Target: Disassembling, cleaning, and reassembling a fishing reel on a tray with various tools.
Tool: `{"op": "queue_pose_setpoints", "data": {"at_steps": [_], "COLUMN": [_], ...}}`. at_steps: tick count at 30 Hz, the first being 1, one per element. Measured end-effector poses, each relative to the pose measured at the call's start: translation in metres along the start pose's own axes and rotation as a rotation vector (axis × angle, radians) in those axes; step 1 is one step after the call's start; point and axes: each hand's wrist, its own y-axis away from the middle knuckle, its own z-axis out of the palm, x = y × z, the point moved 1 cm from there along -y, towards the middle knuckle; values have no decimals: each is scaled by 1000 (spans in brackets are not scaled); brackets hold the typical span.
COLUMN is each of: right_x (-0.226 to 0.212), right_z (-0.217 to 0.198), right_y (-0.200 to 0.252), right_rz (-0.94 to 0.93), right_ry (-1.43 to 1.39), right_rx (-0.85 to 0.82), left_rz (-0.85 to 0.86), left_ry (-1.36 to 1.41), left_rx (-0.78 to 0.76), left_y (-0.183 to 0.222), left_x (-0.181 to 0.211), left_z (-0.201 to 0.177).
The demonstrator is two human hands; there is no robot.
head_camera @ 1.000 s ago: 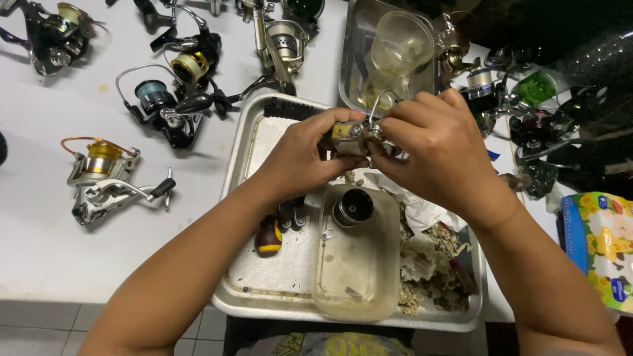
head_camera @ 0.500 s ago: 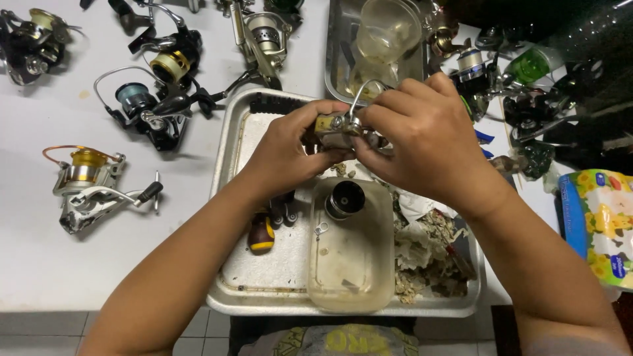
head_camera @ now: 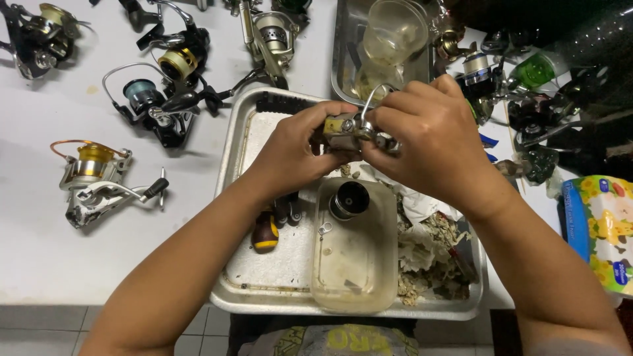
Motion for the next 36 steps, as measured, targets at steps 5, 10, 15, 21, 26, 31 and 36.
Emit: {"op": "queue_pose_setpoints", "data": {"at_steps": [5, 10, 15, 21, 26, 31, 36], "right_x": [3, 1, -2, 2, 1, 7, 14], "right_z": [1, -1, 4, -1, -6, 0, 0], "right_y": [1, 0, 0, -4, -6, -6, -5], "right_rz": [-23, 95, 148, 53, 15, -62, -253], "right_ry": [-53, -107, -97, -41, 16, 70, 70], "right_rx": [-11, -90, -119, -47, -35, 16, 90], "left_rz": [-1, 0, -2, 48, 17, 0, -46], "left_ry": [16, 16, -8, -1, 15, -1, -25], "left_rx": [-5, 3, 9, 4, -7, -12, -27], "left_y": [0, 1, 1, 1, 1, 0, 0], "left_x": [0, -3, -4, -4, -2, 0, 0], "left_z": [0, 0, 0, -2, -2, -3, -3]}}
